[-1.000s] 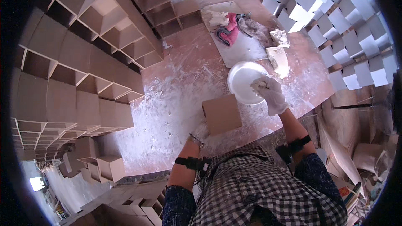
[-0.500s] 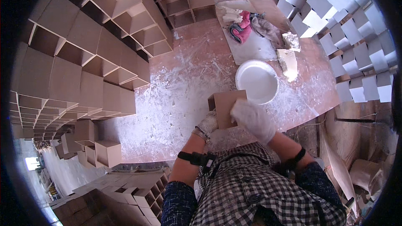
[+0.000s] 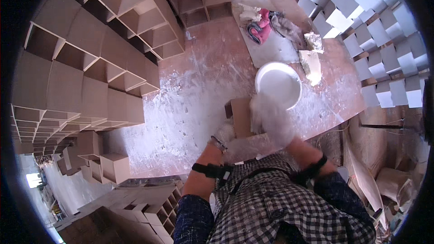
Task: The person wipes the interior and exterior of a ceramic box with a cloth dipped in liquid, then stacks it and repeats the process with another box.
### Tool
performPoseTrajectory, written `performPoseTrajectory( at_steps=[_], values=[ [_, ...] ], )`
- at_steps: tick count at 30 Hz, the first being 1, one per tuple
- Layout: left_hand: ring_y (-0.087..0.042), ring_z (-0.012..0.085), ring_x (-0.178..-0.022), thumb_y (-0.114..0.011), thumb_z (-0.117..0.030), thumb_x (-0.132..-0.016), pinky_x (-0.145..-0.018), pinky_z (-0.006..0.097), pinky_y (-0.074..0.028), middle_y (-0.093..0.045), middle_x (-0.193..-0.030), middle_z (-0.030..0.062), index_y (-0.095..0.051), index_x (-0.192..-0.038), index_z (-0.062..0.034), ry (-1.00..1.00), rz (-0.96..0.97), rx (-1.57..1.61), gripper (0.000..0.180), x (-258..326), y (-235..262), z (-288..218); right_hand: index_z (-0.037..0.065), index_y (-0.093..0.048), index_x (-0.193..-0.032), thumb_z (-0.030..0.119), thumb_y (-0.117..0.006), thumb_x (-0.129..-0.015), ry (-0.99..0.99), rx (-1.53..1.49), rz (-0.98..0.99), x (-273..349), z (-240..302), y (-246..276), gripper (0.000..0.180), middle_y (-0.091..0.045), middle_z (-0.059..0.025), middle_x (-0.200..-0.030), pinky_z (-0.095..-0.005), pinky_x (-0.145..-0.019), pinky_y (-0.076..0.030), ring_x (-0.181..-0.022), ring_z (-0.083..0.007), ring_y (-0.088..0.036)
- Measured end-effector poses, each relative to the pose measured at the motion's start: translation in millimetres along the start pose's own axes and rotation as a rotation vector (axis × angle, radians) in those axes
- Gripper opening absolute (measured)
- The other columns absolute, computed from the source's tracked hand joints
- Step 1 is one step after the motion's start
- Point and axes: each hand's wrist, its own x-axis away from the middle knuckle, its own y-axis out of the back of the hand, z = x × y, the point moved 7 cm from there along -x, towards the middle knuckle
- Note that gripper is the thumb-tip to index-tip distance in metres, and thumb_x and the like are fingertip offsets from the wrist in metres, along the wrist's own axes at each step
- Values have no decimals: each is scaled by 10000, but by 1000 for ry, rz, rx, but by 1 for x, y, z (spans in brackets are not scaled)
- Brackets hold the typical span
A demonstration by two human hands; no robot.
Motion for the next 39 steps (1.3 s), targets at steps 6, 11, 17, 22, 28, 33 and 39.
performPoseTrajectory(
  at_steps=[6, 11, 17, 22, 28, 33, 39],
  values=[
    [-521, 224, -1194, -477, -274, -958, -993, 340, -428, -500, -1357, 111, -497, -1312, -57, -332, 68, 117, 415, -10, -6, 14, 28, -611, -1080, 50, -548, -786, 188, -127, 163, 25, 50, -21, 302, -604, -143, -1110, -433, -957, -448, -1147, -331, -527],
    [-538, 270, -1162, -557, -291, -895, -969, 366, -435, -495, -1335, 151, -478, -1328, -58, -394, -41, 14, 498, -18, 7, 24, 51, -597, -990, 84, -567, -766, 140, 279, 355, -27, 91, -28, 228, -580, -122, -996, -425, -890, -483, -1043, -323, -563],
    [-575, 346, -1085, -658, -325, -811, -908, 409, -471, -542, -1232, 209, -419, -1374, -89, -425, 125, -1213, 656, -34, -25, 35, 58, -573, -771, 129, -565, -769, 291, 215, 321, -29, 85, -59, 72, -556, -104, -956, -396, -617, -438, -884, -293, -554],
    [-627, 303, -1016, -634, -259, -825, -817, 427, -514, -619, -1149, 189, -565, -1246, -104, -198, -56, 179, 454, -32, -13, 41, 89, -559, -774, 138, -567, -756, 19, 166, 363, -30, 97, -51, 52, -552, -92, -925, -381, -600, -443, -796, -267, -571],
    [-588, 227, -1017, -474, -389, -933, -902, 410, -474, -587, -1203, 94, -541, -1245, -64, -796, -155, -1376, 456, -19, -20, 41, 40, -618, -987, 113, -568, -792, 127, 117, 375, -56, 128, -47, 214, -614, -121, -987, -414, -756, -501, -907, -310, -591],
    [-608, 228, -1087, -607, -279, -811, -827, 386, -517, -621, -1168, 181, -645, -1129, -69, -651, -118, -1342, 383, 10, -26, -40, 39, -604, -1090, 150, -566, -826, 215, 435, 795, -35, 97, -80, 289, -628, -123, -993, -392, -828, -492, -964, -300, -601],
    [-597, 247, -1082, -647, -310, -785, -840, 366, -514, -575, -1251, 161, -587, -1239, -69, -508, 103, -289, 517, -20, -21, -8, 52, -601, -947, 159, -578, -790, 595, 292, 589, 0, 134, -53, 191, -598, -101, -938, -388, -823, -476, -943, -275, -580]
  ],
)
